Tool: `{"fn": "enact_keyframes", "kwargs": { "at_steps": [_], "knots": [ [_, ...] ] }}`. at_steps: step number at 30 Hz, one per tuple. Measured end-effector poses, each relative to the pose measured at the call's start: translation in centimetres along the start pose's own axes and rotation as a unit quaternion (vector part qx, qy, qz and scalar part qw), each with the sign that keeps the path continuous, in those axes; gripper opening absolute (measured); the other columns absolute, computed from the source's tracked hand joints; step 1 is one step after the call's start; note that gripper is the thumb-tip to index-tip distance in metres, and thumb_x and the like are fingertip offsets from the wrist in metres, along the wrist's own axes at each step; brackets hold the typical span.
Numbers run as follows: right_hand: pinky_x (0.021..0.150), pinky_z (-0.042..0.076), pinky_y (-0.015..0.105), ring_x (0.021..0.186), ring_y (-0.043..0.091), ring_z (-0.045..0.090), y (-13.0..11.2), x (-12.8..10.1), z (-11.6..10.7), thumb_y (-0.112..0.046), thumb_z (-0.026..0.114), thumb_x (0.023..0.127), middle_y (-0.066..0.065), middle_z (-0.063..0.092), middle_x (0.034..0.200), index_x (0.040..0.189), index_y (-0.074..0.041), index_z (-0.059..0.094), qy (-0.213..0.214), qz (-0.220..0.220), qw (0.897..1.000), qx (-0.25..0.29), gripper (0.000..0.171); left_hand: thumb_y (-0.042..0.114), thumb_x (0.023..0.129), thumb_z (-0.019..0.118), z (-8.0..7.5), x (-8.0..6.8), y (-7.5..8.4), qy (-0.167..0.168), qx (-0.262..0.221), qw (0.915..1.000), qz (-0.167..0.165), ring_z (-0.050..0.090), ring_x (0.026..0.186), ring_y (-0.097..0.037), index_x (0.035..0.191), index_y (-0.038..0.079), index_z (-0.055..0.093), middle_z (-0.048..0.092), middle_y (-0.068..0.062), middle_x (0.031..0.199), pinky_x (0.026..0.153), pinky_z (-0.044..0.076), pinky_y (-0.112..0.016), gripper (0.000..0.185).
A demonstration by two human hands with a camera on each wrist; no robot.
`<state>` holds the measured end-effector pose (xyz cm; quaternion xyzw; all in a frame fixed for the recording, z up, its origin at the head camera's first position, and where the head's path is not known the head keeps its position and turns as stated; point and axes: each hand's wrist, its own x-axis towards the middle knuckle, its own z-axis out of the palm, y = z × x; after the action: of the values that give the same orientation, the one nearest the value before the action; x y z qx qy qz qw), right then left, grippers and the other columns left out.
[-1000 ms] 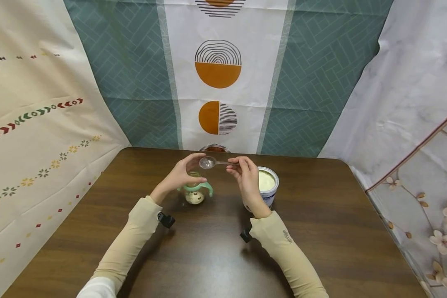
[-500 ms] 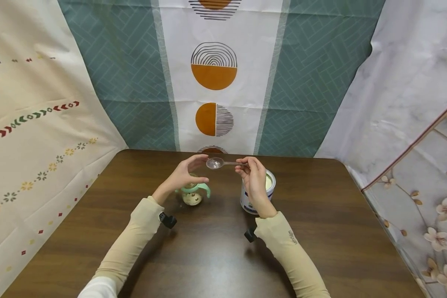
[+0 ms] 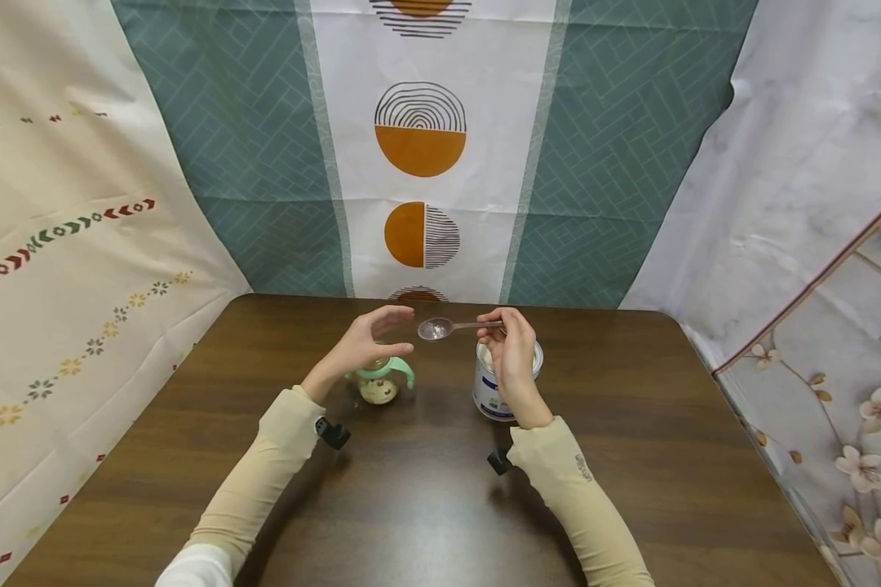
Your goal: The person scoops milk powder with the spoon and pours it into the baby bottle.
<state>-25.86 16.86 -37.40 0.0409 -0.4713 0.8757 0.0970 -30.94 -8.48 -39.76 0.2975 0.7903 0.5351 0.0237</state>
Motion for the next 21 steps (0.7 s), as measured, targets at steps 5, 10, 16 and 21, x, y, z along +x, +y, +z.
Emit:
{"fn": "enact_keyframes", "kwargs": {
  "at_steps": [5, 10, 16, 21],
  "knots": [
    [0.058, 0.049, 0.016, 0.062, 0.012, 0.054, -0.5, 0.1, -0.4, -0.013, 0.031, 0.106, 0.005, 0.064, 0.080, 0.082, -0.005, 0.056, 0.011, -0.003, 1.000, 0.012, 0.035, 0.011, 0.082, 0.077, 0.2, 0.2, 0.5, -0.002, -0.006, 0.9998, -0.017, 0.050, 0.131, -0.031, 0.132, 0.005, 0.054, 0.057, -0.015, 0.136, 0.112, 0.038, -0.046, 0.055],
    [0.057, 0.048, 0.017, 0.061, 0.011, 0.054, -0.8, 0.3, -0.7, -0.012, 0.031, 0.105, 0.005, 0.065, 0.077, 0.081, -0.006, 0.057, 0.020, -0.008, 1.000, 0.016, 0.036, 0.007, 0.084, 0.075, 0.5, 0.2, 0.9, -0.008, -0.009, 0.9996, -0.024, 0.048, 0.132, -0.035, 0.135, 0.000, 0.050, 0.054, -0.020, 0.138, 0.114, 0.036, -0.048, 0.058],
    [0.055, 0.047, 0.017, 0.058, 0.011, 0.053, -1.0, 0.4, -1.0, -0.011, 0.030, 0.105, 0.005, 0.065, 0.075, 0.080, -0.006, 0.057, 0.031, -0.014, 0.999, 0.022, 0.037, 0.010, 0.083, 0.076, 0.6, 0.2, 1.1, -0.010, -0.008, 0.9998, -0.015, 0.051, 0.130, -0.031, 0.134, 0.004, 0.053, 0.056, -0.016, 0.136, 0.113, 0.039, -0.044, 0.057],
    [0.052, 0.046, 0.016, 0.056, 0.010, 0.052, -1.1, 0.3, -1.1, -0.011, 0.030, 0.105, 0.003, 0.064, 0.071, 0.080, -0.007, 0.056, 0.045, -0.020, 0.998, 0.025, 0.037, 0.015, 0.082, 0.078, 0.7, 0.1, 0.9, -0.014, -0.003, 0.9999, -0.009, 0.053, 0.129, -0.026, 0.133, 0.009, 0.055, 0.058, -0.010, 0.135, 0.111, 0.041, -0.041, 0.056]
  ]
}}
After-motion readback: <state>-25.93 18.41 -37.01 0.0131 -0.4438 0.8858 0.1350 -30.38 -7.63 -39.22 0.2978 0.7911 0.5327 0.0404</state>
